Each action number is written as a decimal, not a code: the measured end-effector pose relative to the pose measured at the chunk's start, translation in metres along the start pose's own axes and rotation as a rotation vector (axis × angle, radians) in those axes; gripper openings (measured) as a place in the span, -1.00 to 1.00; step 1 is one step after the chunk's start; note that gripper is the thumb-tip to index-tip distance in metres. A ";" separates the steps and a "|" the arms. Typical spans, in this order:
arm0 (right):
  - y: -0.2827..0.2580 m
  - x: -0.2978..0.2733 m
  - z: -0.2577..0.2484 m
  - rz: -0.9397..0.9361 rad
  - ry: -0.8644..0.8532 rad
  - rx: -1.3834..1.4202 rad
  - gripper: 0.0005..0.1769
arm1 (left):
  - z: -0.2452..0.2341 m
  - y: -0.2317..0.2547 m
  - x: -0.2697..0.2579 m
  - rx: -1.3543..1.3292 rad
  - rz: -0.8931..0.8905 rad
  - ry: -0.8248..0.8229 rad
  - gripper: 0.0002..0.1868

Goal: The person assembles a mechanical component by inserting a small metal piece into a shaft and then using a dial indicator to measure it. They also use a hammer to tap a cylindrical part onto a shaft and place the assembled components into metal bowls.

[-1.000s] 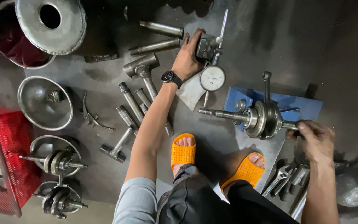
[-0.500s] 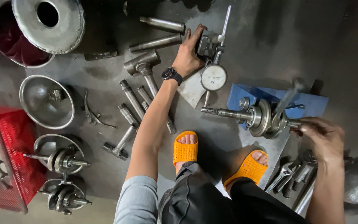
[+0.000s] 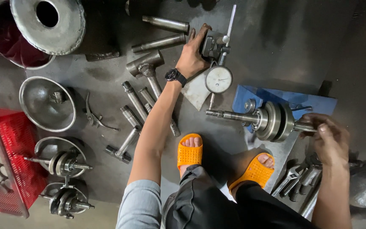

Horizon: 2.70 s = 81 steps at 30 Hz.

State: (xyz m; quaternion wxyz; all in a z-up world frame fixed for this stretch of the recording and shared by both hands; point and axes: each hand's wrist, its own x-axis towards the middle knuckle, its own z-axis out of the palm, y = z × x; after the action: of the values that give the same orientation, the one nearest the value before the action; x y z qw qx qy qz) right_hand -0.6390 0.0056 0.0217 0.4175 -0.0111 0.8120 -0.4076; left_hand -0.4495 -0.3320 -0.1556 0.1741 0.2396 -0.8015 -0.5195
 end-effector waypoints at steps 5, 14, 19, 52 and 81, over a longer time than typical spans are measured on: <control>0.008 0.003 0.000 0.336 0.322 -0.126 -0.78 | 0.000 -0.001 -0.001 -0.004 -0.039 -0.012 0.01; 0.047 0.022 -0.035 -0.422 -0.286 -0.040 -0.75 | 0.004 -0.009 -0.001 -0.002 0.029 0.007 0.01; 0.032 0.013 -0.031 -0.262 -0.206 -0.126 -0.69 | 0.005 -0.011 -0.002 -0.003 0.031 0.018 -0.04; 0.025 0.006 -0.004 0.051 0.193 -0.085 -0.79 | 0.024 0.099 -0.118 0.060 -0.042 0.419 -0.75; 0.013 0.009 -0.019 -0.288 -0.198 -0.223 -0.67 | 0.081 0.119 -0.200 -1.144 -0.777 0.511 -0.74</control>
State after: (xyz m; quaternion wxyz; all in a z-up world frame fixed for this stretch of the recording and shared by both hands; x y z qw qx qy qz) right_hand -0.6537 0.0238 0.0134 0.4291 -0.2132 0.7971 -0.3675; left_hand -0.3515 -0.1174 -0.0846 0.2566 0.4918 -0.1968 -0.8085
